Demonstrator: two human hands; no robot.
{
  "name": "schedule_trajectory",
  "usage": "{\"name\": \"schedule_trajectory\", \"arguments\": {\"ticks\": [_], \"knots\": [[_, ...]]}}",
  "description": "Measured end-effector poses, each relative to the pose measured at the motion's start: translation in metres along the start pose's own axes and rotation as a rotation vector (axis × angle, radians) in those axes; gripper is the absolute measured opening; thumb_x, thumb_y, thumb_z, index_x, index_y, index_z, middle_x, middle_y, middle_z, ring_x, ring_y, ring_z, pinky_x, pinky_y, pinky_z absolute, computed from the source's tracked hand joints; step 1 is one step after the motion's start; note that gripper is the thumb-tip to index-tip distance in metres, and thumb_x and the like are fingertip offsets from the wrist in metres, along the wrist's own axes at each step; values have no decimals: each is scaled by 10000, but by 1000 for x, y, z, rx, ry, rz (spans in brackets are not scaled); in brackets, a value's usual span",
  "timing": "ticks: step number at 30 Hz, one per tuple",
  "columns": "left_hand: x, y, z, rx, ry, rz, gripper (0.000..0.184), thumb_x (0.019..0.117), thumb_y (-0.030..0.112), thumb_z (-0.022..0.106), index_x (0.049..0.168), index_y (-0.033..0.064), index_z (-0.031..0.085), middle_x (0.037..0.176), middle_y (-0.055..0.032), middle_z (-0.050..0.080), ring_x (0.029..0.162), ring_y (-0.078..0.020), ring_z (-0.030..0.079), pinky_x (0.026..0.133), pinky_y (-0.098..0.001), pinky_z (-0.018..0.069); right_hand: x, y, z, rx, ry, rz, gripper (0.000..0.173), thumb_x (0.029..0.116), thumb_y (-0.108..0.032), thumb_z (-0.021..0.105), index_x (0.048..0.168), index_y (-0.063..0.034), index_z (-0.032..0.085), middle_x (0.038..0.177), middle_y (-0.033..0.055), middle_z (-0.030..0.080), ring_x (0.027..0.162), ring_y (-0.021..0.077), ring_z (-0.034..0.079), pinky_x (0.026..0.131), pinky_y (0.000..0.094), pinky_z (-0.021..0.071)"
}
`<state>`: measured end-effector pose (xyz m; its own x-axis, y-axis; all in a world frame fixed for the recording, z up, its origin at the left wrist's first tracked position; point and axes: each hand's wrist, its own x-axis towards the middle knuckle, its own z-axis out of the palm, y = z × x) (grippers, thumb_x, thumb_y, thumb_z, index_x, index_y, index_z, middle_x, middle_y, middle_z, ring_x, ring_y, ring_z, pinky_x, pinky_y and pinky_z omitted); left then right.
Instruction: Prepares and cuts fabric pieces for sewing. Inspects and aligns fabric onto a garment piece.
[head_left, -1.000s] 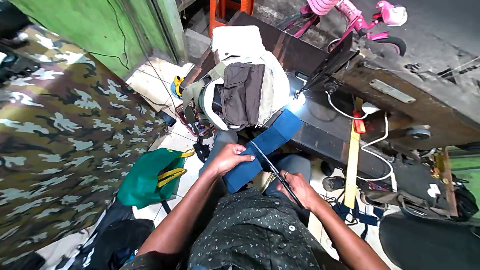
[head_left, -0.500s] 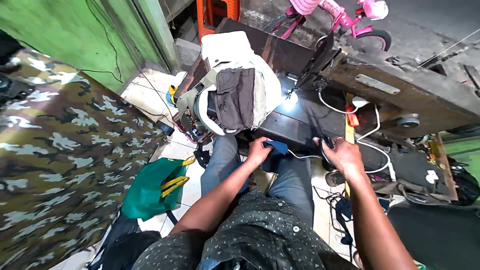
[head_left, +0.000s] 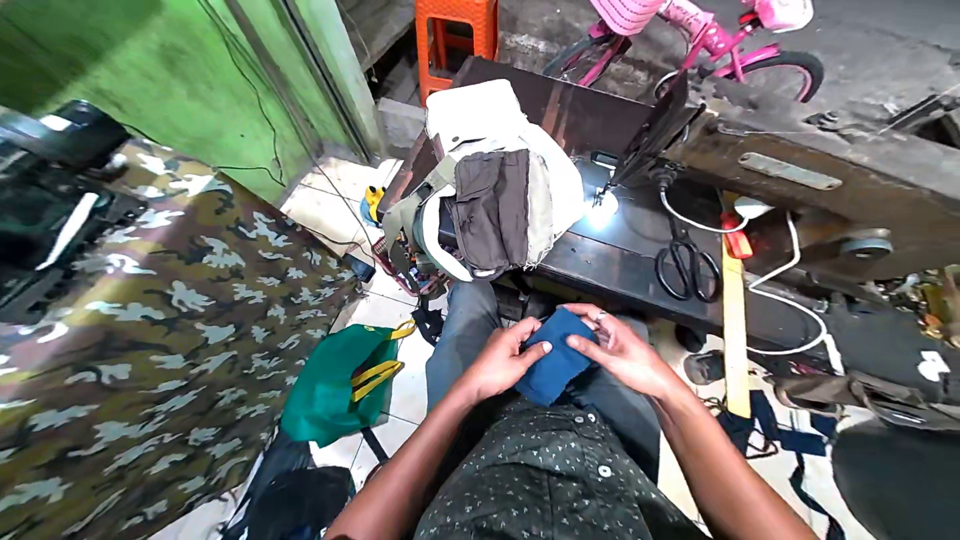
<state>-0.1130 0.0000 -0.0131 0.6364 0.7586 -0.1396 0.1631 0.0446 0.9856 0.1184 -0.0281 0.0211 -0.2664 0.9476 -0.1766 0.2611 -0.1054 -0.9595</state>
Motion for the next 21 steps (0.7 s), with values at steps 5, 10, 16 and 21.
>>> {"name": "schedule_trajectory", "arguments": {"ticks": [5, 10, 16, 21], "knots": [[0, 5, -5, -95, 58, 28, 237, 1020, 119, 596, 1216, -14, 588, 1056, -74, 699, 953, -99, 690, 888, -305, 577, 11, -10, -7, 99, 143, -43, 94, 926, -87, 711, 1008, -53, 683, 870, -31, 711, 789, 30, 682, 754, 212, 585], [-6, 14, 11, 299, 237, 141, 862, 858, 477, 793, 1487, -7, 458, 1365, -159, 632, 1225, -218, 641, 1053, -439, 530, 20, -23, 8, 223, 218, -31, 58, 929, -71, 705, 958, -57, 657, 813, -19, 689, 749, 57, 677, 730, 232, 585], [-16, 21, 1, -490, 111, 0, 517, 1026, 247, 285, 1413, -16, 505, 1279, -97, 657, 1135, -129, 647, 990, -335, 540, 45, -52, 17, 355, 141, -24, 257, 1083, -184, 438, 1086, -62, 664, 918, 2, 702, 817, 79, 679, 799, 273, 589], [-5, -12, -39, -1280, -326, 90, 988, 746, 783, 689, 1365, 18, 599, 977, -63, 663, 701, -123, 619, 579, -232, 521, 58, -62, 29, 4, 117, 6, 447, 1030, -267, 602, 1409, -51, 504, 1165, 91, 678, 968, 162, 695, 866, 344, 593]]}}
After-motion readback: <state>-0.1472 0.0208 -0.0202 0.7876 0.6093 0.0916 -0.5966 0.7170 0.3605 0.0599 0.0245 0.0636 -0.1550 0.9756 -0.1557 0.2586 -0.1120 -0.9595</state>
